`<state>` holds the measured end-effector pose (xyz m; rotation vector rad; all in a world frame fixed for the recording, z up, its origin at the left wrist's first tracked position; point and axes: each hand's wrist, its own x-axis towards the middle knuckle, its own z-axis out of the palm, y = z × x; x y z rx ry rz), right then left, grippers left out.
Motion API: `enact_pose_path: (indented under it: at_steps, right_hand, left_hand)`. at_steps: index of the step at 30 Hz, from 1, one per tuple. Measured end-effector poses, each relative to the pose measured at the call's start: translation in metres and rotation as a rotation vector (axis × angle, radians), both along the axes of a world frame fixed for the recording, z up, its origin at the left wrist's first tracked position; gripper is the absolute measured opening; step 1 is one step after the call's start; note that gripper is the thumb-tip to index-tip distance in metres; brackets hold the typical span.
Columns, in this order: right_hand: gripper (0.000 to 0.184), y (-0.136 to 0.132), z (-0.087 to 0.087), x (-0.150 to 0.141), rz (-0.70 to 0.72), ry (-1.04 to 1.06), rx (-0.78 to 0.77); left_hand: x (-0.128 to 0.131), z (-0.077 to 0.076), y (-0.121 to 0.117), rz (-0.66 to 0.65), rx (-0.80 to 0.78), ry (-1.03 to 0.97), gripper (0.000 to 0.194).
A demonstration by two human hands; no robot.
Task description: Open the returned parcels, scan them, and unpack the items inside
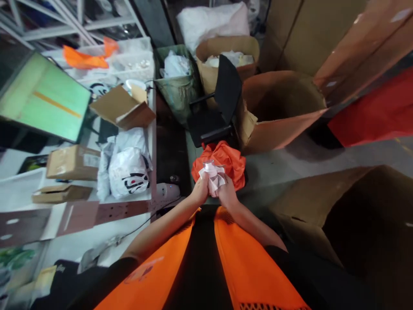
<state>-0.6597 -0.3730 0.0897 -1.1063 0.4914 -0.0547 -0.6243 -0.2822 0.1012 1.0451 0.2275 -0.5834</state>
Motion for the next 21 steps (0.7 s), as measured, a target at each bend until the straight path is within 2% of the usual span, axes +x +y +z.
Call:
enact_pose_path:
  at_steps: [3,6,9,12,15,18,21]
  right_hand:
    - [0.039,-0.008,0.002,0.028,0.151,0.008,0.139]
    - [0.047,-0.018,0.010,0.047,0.404,-0.036,0.219]
    - [0.044,-0.032,0.023,0.064,0.662,-0.170,0.154]
    - [0.031,-0.042,0.038,0.078,0.849,-0.361,0.010]
    - [0.029,-0.043,0.048,0.086,0.910,-0.464,-0.078]
    - [0.028,-0.036,0.049,0.085,0.848,-0.396,-0.091]
    - [0.035,-0.026,0.040,0.082,0.792,-0.302,0.007]
  left_hand:
    - [0.021,0.010,-0.004,0.103,-0.045,0.003,0.069]
    - [0.035,0.029,0.002,0.163,-0.170,0.044,0.074]
    - [0.039,0.046,0.013,0.227,-0.222,0.017,0.071]
    - [0.037,0.051,0.021,0.239,-0.194,-0.034,0.076]
    - [0.037,0.049,0.025,0.240,-0.062,-0.197,0.077]
    - [0.041,0.047,0.023,0.214,0.090,-0.371,0.068]
    - [0.045,0.046,0.015,0.312,0.152,-0.422,0.060]
